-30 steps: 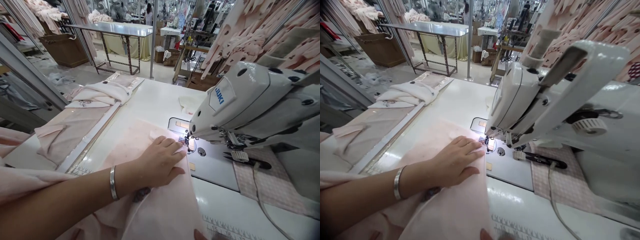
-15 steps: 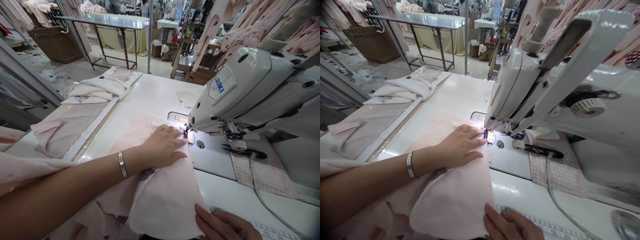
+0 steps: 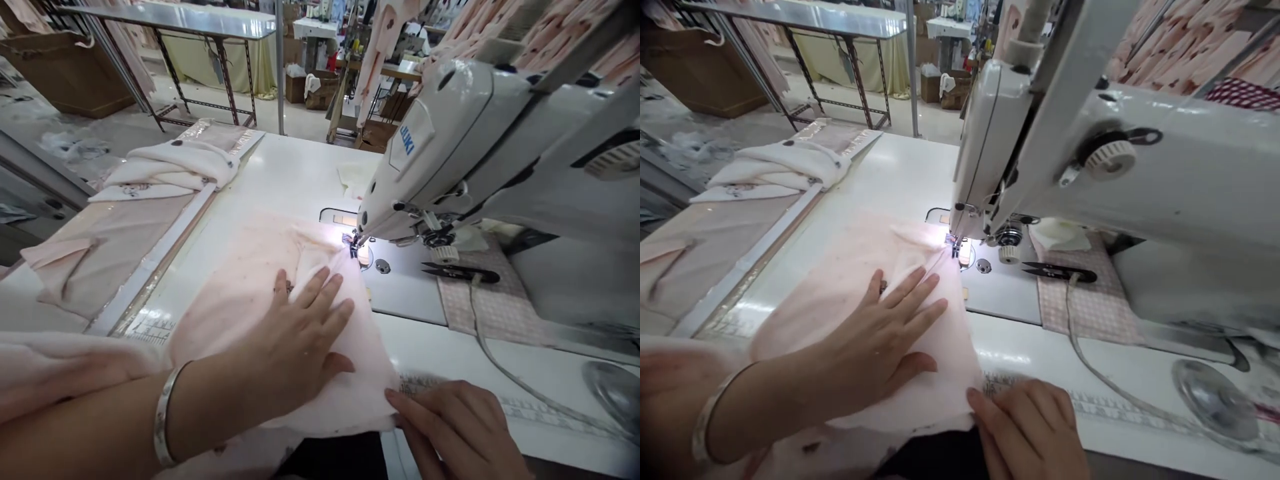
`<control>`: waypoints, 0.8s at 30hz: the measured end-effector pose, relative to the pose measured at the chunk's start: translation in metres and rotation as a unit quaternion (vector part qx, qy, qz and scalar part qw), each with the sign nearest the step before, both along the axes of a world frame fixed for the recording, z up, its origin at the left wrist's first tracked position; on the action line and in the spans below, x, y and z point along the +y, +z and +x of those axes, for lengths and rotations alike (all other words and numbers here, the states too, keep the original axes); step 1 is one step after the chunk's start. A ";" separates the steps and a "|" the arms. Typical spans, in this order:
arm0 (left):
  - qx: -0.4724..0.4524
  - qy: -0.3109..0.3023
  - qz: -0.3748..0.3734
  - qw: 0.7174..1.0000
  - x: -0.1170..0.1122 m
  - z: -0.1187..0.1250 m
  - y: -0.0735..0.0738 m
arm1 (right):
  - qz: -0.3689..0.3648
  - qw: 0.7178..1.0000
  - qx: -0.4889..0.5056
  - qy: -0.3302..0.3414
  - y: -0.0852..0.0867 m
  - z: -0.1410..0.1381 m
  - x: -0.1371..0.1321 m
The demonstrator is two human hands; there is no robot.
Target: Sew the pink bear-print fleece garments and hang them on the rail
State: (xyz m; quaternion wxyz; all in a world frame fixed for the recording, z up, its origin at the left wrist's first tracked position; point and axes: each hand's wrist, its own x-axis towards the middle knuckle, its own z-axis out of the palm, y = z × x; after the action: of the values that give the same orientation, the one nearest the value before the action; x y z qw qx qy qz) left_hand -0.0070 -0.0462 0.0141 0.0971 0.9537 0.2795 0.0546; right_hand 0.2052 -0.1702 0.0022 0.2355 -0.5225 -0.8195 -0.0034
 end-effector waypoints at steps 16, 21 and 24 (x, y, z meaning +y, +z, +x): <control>-0.039 -0.079 -0.006 0.996 0.091 -0.004 -0.008 | 0.033 0.989 -0.084 0.116 0.006 0.007 0.064; -0.031 -0.142 0.020 0.989 0.144 0.006 -0.005 | 0.033 0.991 -0.055 0.121 0.002 0.009 0.106; -0.011 -0.152 0.022 0.988 0.170 0.014 -0.005 | 0.058 0.991 -0.074 0.094 0.001 0.008 0.127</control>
State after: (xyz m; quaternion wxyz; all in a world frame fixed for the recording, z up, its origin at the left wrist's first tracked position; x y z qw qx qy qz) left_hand 0.0071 0.1235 0.0089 0.0865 0.9863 0.1290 0.0556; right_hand 0.2134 -0.0427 0.0036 0.2028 -0.4269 -0.8787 -0.0673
